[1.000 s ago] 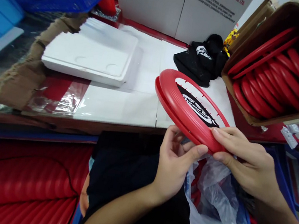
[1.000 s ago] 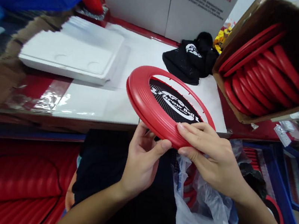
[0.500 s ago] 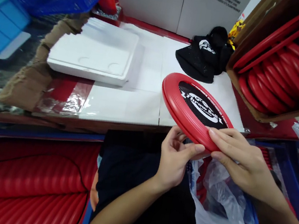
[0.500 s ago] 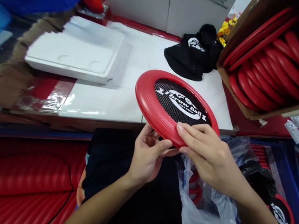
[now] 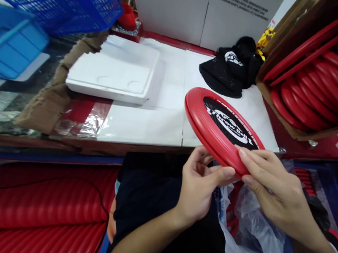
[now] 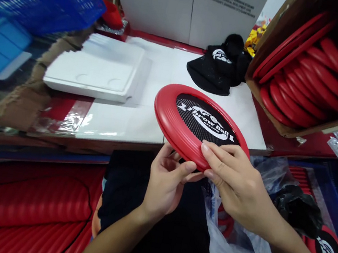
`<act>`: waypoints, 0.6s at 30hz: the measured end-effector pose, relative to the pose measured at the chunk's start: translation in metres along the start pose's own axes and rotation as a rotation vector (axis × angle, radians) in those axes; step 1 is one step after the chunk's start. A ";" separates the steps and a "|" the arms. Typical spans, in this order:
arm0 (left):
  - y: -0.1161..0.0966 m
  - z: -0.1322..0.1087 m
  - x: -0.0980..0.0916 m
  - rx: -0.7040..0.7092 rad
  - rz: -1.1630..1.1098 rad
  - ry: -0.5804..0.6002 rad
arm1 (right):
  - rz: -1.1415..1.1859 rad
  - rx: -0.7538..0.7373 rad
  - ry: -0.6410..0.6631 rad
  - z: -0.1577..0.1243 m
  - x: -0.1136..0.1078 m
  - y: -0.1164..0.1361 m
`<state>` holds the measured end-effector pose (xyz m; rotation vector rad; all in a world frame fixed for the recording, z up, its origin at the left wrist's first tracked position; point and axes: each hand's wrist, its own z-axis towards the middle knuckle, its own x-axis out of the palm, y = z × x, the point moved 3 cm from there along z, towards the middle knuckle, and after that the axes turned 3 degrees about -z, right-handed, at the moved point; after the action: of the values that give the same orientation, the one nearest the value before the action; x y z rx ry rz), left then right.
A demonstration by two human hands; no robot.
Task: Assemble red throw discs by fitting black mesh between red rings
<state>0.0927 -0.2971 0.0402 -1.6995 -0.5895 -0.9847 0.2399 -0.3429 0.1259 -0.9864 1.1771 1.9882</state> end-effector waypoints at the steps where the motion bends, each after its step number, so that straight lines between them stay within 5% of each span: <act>1: 0.000 0.000 0.000 0.001 0.005 0.002 | -0.001 -0.001 0.000 0.001 0.000 0.000; 18: -0.015 0.004 0.007 0.009 -0.050 0.022 | 0.034 0.007 -0.104 0.016 -0.012 0.015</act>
<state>0.0859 -0.2889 0.0535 -1.6708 -0.6241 -1.0332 0.2298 -0.3362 0.1478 -0.8538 1.1500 2.0354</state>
